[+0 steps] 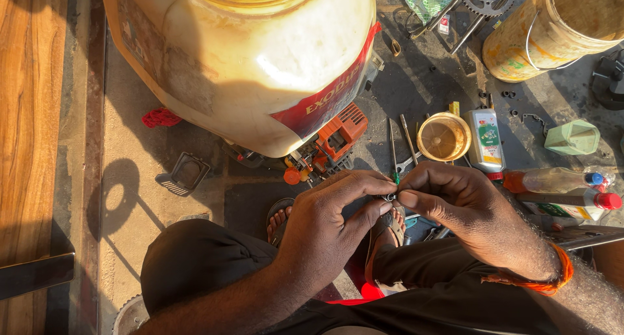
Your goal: The person sits on the ground next to a brush cutter engine and works on a small metal component, fitting and turning parts together by hand. They briefly reach into an open toolbox to pick items and continue assembling the component over their lap.
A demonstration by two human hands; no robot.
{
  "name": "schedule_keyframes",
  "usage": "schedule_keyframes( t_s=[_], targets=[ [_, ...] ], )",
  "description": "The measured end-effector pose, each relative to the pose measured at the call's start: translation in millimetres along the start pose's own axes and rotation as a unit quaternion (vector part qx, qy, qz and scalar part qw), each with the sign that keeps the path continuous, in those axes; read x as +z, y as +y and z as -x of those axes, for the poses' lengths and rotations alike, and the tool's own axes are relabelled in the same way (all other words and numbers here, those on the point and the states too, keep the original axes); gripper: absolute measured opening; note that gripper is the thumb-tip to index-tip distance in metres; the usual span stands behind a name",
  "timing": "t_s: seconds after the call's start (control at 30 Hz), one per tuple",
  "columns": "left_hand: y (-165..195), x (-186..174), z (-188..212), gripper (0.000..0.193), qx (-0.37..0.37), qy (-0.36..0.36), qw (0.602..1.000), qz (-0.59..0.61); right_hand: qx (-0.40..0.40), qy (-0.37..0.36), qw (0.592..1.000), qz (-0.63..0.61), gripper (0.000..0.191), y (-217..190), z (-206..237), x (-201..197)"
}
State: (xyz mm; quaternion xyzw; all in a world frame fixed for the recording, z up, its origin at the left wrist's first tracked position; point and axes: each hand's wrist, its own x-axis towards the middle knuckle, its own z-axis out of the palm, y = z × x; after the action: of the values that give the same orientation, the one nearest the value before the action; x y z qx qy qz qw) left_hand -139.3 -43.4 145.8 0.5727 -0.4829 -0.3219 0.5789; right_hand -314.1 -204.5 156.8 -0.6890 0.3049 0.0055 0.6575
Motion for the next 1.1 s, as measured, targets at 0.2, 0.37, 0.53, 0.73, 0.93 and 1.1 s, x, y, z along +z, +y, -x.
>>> schedule_keyframes(
  t_s=[0.2,0.37,0.53,0.73,0.93,1.1],
  targets=[
    [0.1,0.9,1.6,0.020,0.000,0.003,1.000,-0.029,0.009,-0.015,1.000,0.002,0.027,-1.7,-0.4,-1.3],
    [0.7,0.6,2.4,0.021,0.005,-0.005,1.000,-0.011,-0.013,-0.021,1.000,0.000,0.027,-2.5,2.3,-4.9],
    [1.9,-1.6,1.1,0.020,-0.022,-0.023,0.998,0.046,-0.003,-0.026,1.000,-0.004,0.031,-1.3,5.5,-8.6],
    [5.3,-2.5,-0.9,0.019,-0.011,-0.023,0.999,0.044,-0.022,-0.007,1.000,-0.004,0.033,5.3,4.3,-8.5],
    [6.5,-4.7,-0.2,0.022,0.009,-0.013,0.999,0.032,-0.041,-0.005,0.999,0.016,0.032,5.8,5.0,-9.5],
    [6.1,-4.9,0.4,0.019,0.007,-0.013,1.000,0.008,-0.035,0.003,0.999,0.010,0.029,5.0,4.3,-6.4]
  ],
)
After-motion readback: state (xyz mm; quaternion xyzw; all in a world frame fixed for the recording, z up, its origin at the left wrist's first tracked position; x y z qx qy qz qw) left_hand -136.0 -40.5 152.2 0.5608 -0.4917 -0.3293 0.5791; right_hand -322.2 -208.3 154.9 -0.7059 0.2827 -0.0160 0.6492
